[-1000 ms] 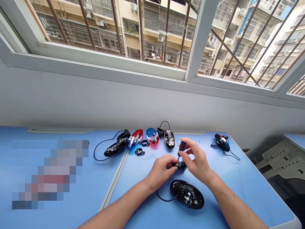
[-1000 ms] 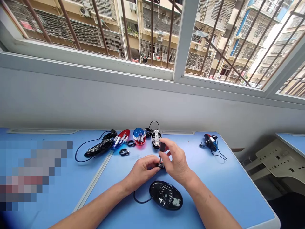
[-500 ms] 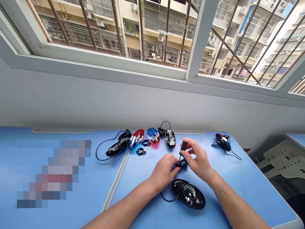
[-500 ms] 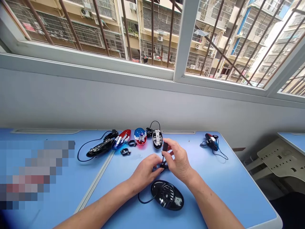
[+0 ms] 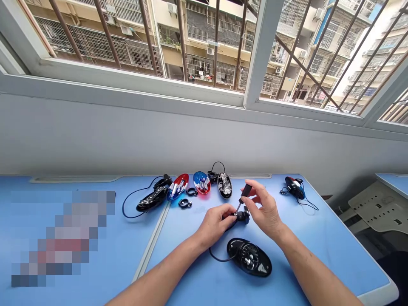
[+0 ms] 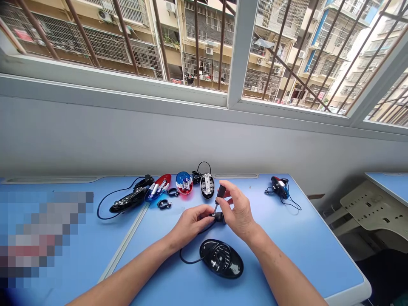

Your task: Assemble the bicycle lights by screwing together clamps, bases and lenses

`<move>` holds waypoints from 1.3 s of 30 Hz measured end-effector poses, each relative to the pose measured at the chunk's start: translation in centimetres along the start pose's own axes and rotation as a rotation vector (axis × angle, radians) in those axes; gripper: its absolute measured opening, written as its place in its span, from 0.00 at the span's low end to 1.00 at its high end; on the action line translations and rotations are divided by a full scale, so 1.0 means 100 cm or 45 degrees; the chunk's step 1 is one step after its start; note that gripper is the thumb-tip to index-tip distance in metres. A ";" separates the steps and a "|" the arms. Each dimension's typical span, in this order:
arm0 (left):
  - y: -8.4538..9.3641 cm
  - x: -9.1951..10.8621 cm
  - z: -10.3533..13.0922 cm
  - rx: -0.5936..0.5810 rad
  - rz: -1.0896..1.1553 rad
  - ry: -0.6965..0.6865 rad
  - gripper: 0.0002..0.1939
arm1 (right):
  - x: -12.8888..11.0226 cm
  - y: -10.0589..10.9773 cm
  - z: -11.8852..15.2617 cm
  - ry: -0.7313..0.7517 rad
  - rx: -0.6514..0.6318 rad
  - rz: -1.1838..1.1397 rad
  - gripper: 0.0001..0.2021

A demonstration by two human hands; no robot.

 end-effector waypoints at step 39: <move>-0.001 -0.004 0.000 -0.005 0.175 -0.009 0.08 | 0.001 -0.008 -0.014 -0.012 -0.020 0.032 0.19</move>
Point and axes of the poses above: each hand's wrist, its own z-axis away from the middle knuckle, its own y-axis out of the back of the hand, x = y × z, the point moved 1 cm from there along -z, towards the middle knuckle, and after that the axes turned 12 degrees about -x, right-handed, at the moved point
